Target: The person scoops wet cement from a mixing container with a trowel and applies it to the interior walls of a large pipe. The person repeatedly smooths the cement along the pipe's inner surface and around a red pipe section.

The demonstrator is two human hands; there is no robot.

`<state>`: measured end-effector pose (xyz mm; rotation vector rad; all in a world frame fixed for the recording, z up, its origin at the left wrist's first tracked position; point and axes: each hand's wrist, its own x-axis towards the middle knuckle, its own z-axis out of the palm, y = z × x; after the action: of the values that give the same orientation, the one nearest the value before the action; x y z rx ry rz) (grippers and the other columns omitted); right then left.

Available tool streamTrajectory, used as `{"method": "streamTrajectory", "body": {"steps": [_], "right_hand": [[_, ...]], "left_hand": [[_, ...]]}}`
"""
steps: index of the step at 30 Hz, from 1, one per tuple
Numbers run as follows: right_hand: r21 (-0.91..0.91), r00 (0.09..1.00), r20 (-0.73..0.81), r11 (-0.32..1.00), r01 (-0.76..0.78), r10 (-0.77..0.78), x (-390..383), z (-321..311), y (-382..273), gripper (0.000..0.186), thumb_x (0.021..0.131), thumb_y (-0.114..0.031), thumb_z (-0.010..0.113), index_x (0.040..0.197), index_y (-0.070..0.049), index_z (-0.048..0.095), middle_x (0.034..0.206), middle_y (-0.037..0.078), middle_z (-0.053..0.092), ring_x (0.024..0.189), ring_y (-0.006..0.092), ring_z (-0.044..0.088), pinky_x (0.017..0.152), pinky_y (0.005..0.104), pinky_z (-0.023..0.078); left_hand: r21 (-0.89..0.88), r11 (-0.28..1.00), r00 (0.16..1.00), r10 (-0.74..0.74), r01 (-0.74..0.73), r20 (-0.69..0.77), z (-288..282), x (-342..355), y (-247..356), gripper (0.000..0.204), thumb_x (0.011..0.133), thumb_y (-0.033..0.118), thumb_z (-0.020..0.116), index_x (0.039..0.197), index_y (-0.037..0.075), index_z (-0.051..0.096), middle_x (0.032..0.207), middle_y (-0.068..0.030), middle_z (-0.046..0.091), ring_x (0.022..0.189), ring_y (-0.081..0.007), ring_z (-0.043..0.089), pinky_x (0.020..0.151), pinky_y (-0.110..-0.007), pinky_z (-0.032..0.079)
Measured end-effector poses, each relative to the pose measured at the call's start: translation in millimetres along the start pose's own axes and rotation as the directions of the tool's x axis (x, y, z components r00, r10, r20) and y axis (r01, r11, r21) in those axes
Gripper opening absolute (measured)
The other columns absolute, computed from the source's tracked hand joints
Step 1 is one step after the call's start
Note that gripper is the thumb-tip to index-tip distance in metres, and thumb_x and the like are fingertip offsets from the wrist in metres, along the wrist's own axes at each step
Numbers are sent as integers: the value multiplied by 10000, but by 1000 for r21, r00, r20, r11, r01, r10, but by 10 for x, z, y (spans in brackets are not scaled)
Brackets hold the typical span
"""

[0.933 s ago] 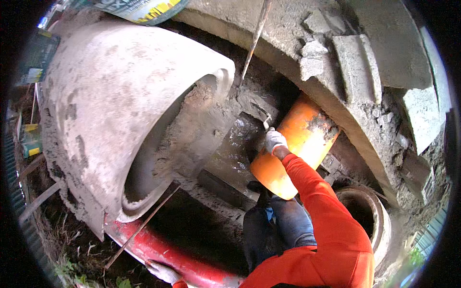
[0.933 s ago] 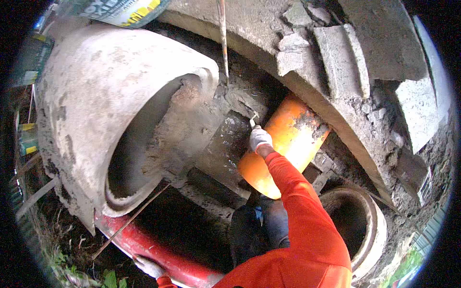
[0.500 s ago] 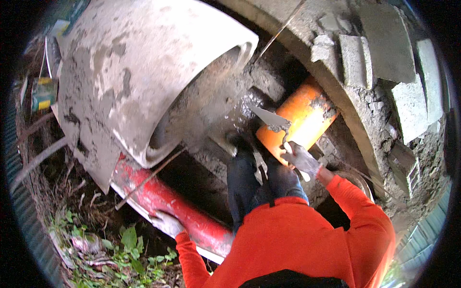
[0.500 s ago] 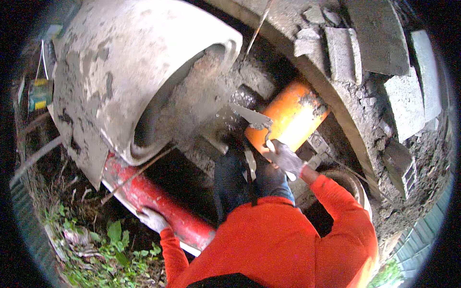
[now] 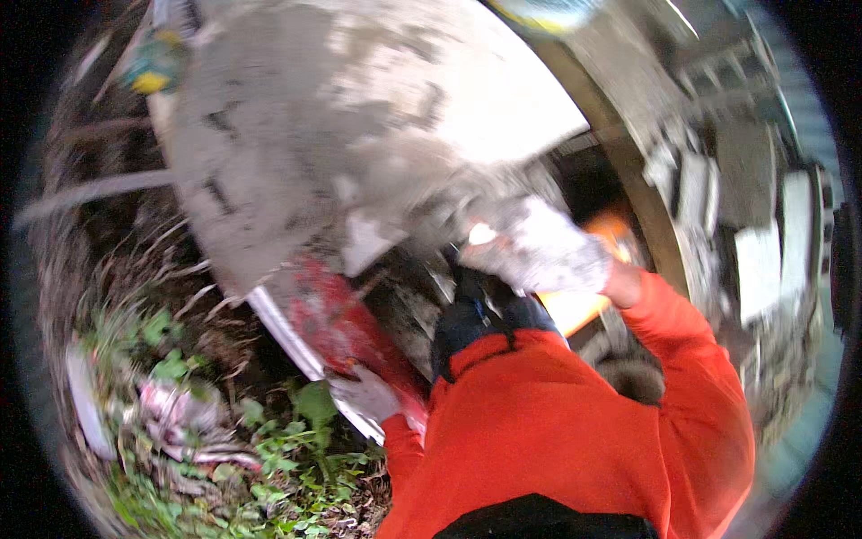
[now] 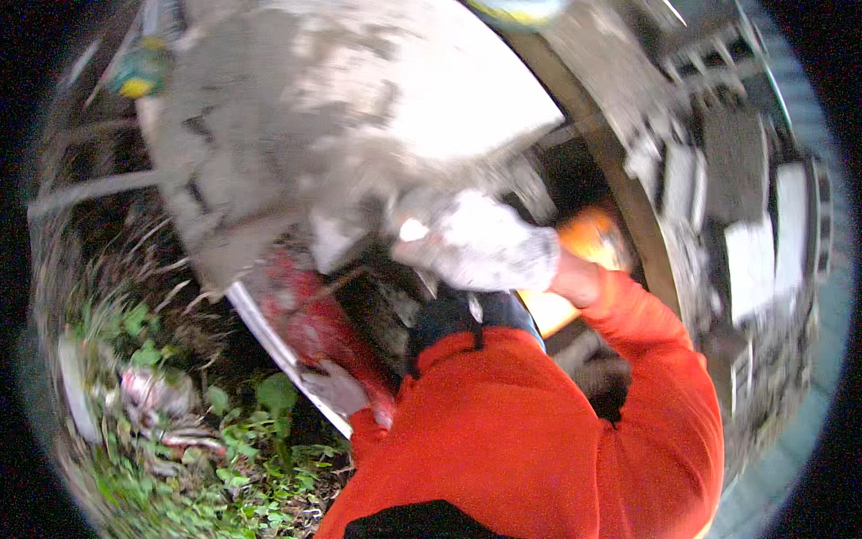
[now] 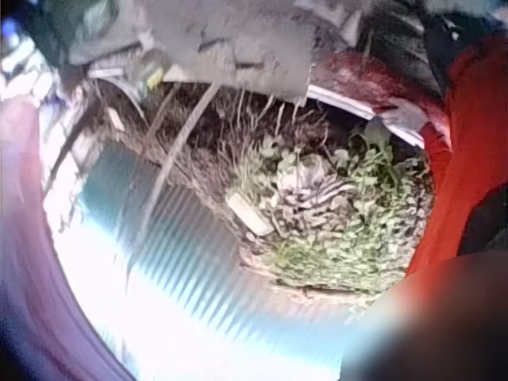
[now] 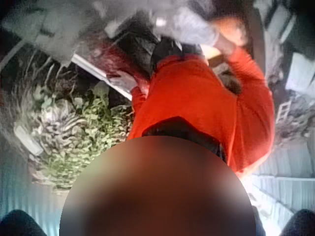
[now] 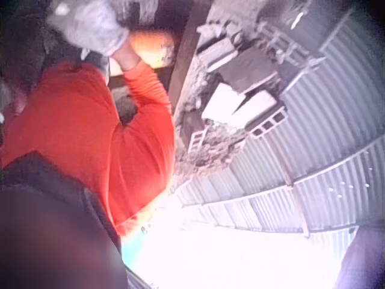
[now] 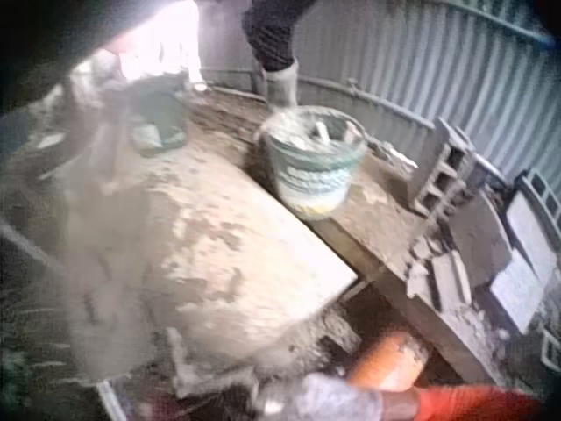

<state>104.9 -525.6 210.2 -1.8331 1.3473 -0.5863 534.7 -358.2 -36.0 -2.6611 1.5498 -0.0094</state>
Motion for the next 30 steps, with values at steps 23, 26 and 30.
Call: {"method": "streamTrajectory", "body": {"steps": [23, 26, 30], "right_hand": [[-730, 908, 297, 543, 415, -295, 3046, 756, -92, 161, 865, -91, 580, 961, -26, 692, 902, 185, 711, 878, 367, 719, 764, 462, 587], [-713, 892, 451, 599, 365, -7, 2879, 586, -442, 142, 850, -107, 600, 923, 3, 650, 835, 191, 676, 805, 365, 699, 713, 465, 575], [-882, 949, 101, 414, 225, -300, 3410, -98, 87, 195, 853, -163, 618, 818, 16, 687, 757, 216, 654, 744, 357, 680, 708, 453, 563]], "left_hand": [[-365, 913, 983, -178, 181, 42, -46, 391, 668, 919, 922, 504, 744, 1634, 114, 312, 1676, -229, 310, 1494, -467, 374, 1196, -585, 358], [-358, 907, 975, -221, 220, 37, -97, 430, 569, 916, 924, 501, 743, 1632, 112, 313, 1675, -232, 310, 1492, -468, 376, 1195, -586, 361], [-394, 889, 971, -230, 234, 58, -88, 446, 678, 911, 926, 497, 742, 1630, 109, 315, 1673, -236, 310, 1490, -470, 379, 1192, -586, 364]]}}
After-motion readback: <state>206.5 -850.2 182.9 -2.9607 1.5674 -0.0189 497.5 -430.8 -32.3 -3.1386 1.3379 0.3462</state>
